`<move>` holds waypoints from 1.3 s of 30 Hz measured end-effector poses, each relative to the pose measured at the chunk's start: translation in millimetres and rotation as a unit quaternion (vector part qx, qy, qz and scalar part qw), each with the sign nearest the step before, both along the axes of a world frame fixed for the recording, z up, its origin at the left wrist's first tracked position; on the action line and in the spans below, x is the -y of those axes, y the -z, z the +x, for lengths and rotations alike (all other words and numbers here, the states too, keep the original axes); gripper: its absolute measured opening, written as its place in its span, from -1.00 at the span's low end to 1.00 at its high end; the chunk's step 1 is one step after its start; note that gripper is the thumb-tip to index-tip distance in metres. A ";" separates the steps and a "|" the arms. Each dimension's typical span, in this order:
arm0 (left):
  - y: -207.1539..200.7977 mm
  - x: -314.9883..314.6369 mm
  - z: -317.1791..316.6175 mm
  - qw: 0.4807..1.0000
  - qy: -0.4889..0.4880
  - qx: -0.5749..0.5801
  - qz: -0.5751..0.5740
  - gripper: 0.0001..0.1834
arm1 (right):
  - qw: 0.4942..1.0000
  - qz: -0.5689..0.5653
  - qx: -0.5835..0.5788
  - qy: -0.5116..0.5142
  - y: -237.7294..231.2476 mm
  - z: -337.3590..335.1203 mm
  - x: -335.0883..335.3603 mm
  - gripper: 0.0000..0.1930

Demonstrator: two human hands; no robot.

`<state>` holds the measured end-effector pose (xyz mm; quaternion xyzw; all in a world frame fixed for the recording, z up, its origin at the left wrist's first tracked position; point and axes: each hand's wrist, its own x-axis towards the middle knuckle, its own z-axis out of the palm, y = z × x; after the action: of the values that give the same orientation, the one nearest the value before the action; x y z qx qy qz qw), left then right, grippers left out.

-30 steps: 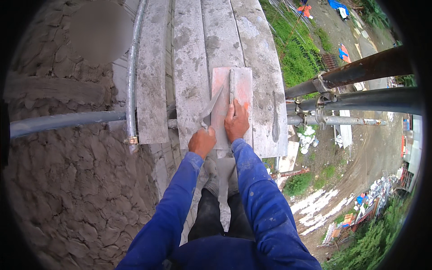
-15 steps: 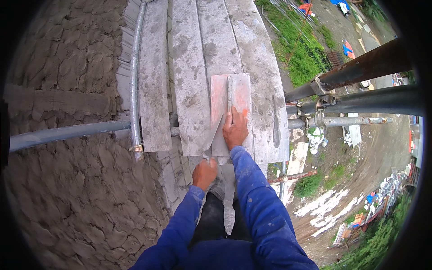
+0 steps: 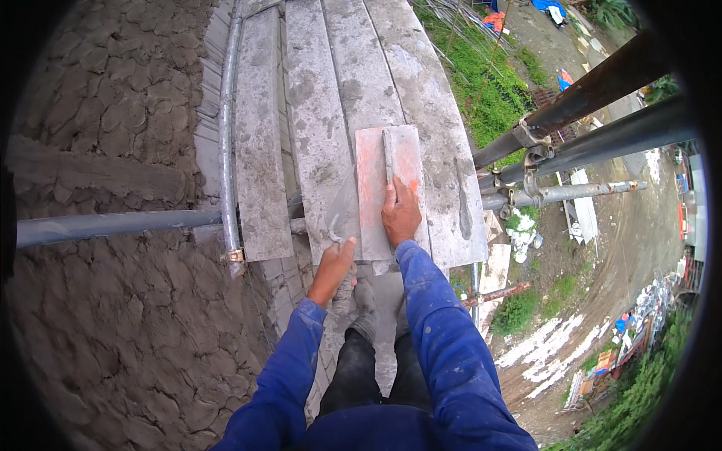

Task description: The person cleans a rectangular trowel and a smaller hand trowel using a small piece of concrete or stone. They repeatedly rub the metal blades of the tools against the stone to remove residue while standing on a wooden scaffold platform.

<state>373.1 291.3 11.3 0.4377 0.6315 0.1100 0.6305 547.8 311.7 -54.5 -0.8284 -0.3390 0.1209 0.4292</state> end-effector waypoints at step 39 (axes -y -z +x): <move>-29.1 -135.6 81.1 0.916 0.319 -0.212 0.118 -0.50 | 1.000 0.027 0.002 0.013 1.7 -4.3 -5.9 -0.69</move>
<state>454.2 426.8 40.4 0.7001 0.5597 -0.1186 0.4272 543.4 317.6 -56.1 -0.8210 -0.3321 0.1043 0.4525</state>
